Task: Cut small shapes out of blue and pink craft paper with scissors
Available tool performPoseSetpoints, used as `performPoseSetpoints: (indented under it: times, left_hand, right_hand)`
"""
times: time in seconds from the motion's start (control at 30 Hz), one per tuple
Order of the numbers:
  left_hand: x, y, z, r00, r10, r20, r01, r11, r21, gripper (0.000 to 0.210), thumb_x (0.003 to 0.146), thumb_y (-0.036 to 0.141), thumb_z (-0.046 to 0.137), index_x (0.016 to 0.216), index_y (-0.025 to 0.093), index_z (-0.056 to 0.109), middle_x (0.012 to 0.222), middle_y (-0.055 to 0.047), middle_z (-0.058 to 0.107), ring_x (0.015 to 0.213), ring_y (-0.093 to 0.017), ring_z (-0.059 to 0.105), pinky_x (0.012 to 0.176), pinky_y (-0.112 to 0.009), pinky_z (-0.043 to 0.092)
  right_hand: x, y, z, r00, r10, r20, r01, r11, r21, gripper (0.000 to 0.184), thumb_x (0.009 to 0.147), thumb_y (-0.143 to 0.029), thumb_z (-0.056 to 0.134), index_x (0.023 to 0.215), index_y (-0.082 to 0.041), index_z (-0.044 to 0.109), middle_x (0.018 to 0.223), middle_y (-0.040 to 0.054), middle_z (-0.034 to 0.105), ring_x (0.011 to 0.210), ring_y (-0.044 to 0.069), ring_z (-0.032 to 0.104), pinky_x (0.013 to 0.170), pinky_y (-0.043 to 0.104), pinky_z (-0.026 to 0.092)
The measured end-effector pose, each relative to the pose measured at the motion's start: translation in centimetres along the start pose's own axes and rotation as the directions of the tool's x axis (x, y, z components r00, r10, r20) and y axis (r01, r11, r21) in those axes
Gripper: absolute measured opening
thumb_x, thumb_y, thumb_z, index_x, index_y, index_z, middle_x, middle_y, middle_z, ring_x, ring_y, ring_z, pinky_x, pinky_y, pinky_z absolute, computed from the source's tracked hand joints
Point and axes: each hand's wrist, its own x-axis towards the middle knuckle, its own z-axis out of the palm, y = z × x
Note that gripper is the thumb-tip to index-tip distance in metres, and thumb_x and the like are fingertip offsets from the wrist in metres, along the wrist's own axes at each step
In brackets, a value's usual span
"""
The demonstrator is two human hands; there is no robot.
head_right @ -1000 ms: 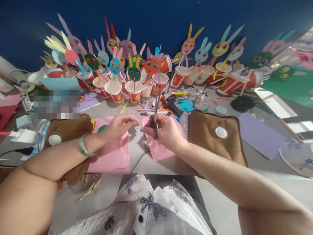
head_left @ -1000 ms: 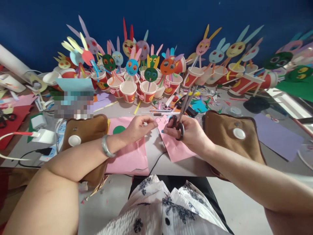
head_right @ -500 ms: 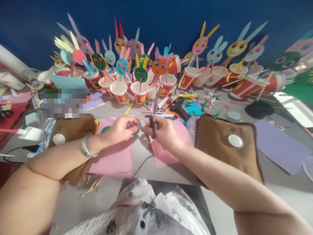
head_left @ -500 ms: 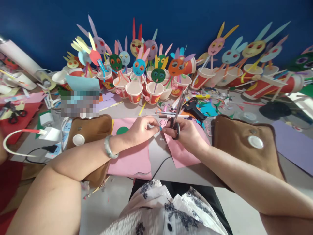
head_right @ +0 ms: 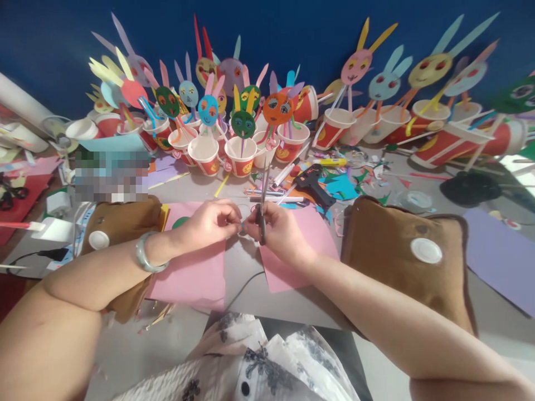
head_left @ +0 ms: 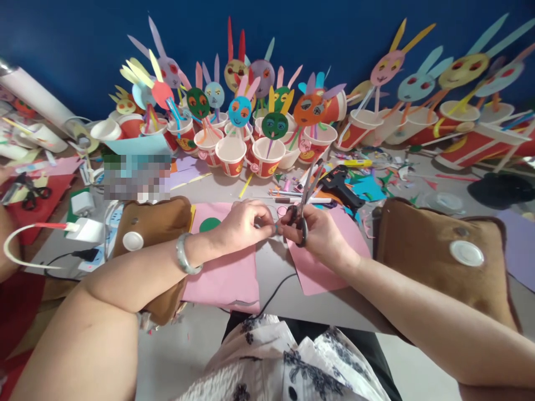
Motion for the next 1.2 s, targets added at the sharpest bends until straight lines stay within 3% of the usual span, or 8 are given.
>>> performPoseSetpoints:
  times: [0.43,0.57,0.7,0.77,0.87,0.97,1.07,1.2]
  left_hand:
    - [-0.1,-0.2,0.1,1.0,-0.015,0.028,0.014,0.999,0.035,0.009,0.076,0.013,0.065,0.069,0.018,0.064,0.088,-0.004,0.068,0.086,-0.018,0.061,0.083,-0.034,0.046]
    - [-0.1,-0.5,0.1,0.996,-0.049,0.069,0.037,0.984,0.173,0.01,0.075,0.013,0.064,0.067,0.018,0.063,0.094,-0.005,0.067,0.093,-0.021,0.059,0.085,-0.037,0.043]
    - [-0.1,-1.0,0.1,0.995,-0.038,0.09,0.005,0.938,0.348,0.012,0.076,0.017,0.063,0.064,0.017,0.063,0.093,-0.006,0.063,0.095,-0.023,0.055,0.089,-0.042,0.038]
    - [0.0,-1.0,0.2,0.995,-0.044,0.084,0.007,0.917,0.399,0.011,0.075,0.019,0.064,0.065,0.017,0.065,0.096,-0.007,0.061,0.099,-0.024,0.053,0.092,-0.044,0.036]
    - [0.0,-0.9,0.1,0.994,-0.063,0.084,0.02,0.898,0.439,0.008,0.073,0.018,0.065,0.065,0.016,0.065,0.1,-0.008,0.06,0.102,-0.026,0.052,0.095,-0.045,0.034]
    - [0.0,-1.0,0.0,0.995,-0.063,0.074,0.025,0.902,0.432,0.005,0.072,0.016,0.065,0.067,0.017,0.063,0.099,-0.008,0.059,0.1,-0.025,0.052,0.095,-0.044,0.035]
    - [0.1,-1.1,-0.2,0.995,-0.069,0.066,0.038,0.919,0.393,0.005,0.072,0.015,0.067,0.072,0.018,0.062,0.098,-0.007,0.06,0.101,-0.025,0.052,0.095,-0.044,0.038]
    - [0.4,-1.0,-0.4,0.995,-0.094,0.009,0.087,0.946,0.313,0.014,0.072,0.005,0.06,0.074,0.019,0.062,0.1,-0.006,0.064,0.101,-0.024,0.056,0.098,-0.044,0.04]
  right_hand:
    - [-0.3,0.8,0.5,0.998,-0.058,0.001,0.058,0.997,-0.043,0.013,0.072,-0.026,0.071,0.078,-0.022,0.059,0.073,-0.0008,0.063,0.062,0.015,0.058,0.058,0.028,0.048]
    - [-0.2,0.9,0.6,0.996,-0.091,0.009,0.091,0.982,-0.163,0.008,0.074,-0.021,0.066,0.076,-0.023,0.059,0.073,-0.0006,0.065,0.064,0.016,0.059,0.062,0.029,0.047]
    - [-0.6,0.3,0.1,0.975,-0.218,0.027,0.213,0.906,-0.365,0.007,0.075,-0.021,0.06,0.073,-0.022,0.054,0.07,0.0003,0.065,0.063,0.017,0.057,0.064,0.031,0.044]
    - [-0.9,0.0,-0.3,0.938,-0.333,0.097,0.338,0.816,-0.468,0.01,0.075,-0.019,0.057,0.07,-0.022,0.05,0.065,0.0,0.061,0.061,0.017,0.053,0.066,0.032,0.041]
    - [-1.2,-0.2,-0.8,0.824,-0.483,0.298,0.561,0.617,-0.552,0.009,0.07,-0.015,0.053,0.07,-0.022,0.048,0.061,-0.0001,0.055,0.06,0.017,0.048,0.07,0.033,0.037]
    - [-1.6,-0.2,-1.0,0.722,-0.499,0.479,0.688,0.442,-0.575,0.011,0.067,-0.012,0.052,0.074,-0.021,0.051,0.063,0.0018,0.055,0.062,0.019,0.048,0.069,0.033,0.033]
    - [-1.8,-0.2,-1.0,0.677,-0.462,0.572,0.732,0.351,-0.583,0.018,0.063,-0.012,0.053,0.08,-0.019,0.055,0.067,0.0042,0.059,0.067,0.021,0.05,0.07,0.034,0.03]
    - [-1.8,0.0,-1.0,0.667,-0.405,0.626,0.745,0.33,-0.58,0.029,0.062,-0.012,0.055,0.09,-0.017,0.058,0.074,0.006,0.064,0.07,0.023,0.051,0.069,0.035,0.028]
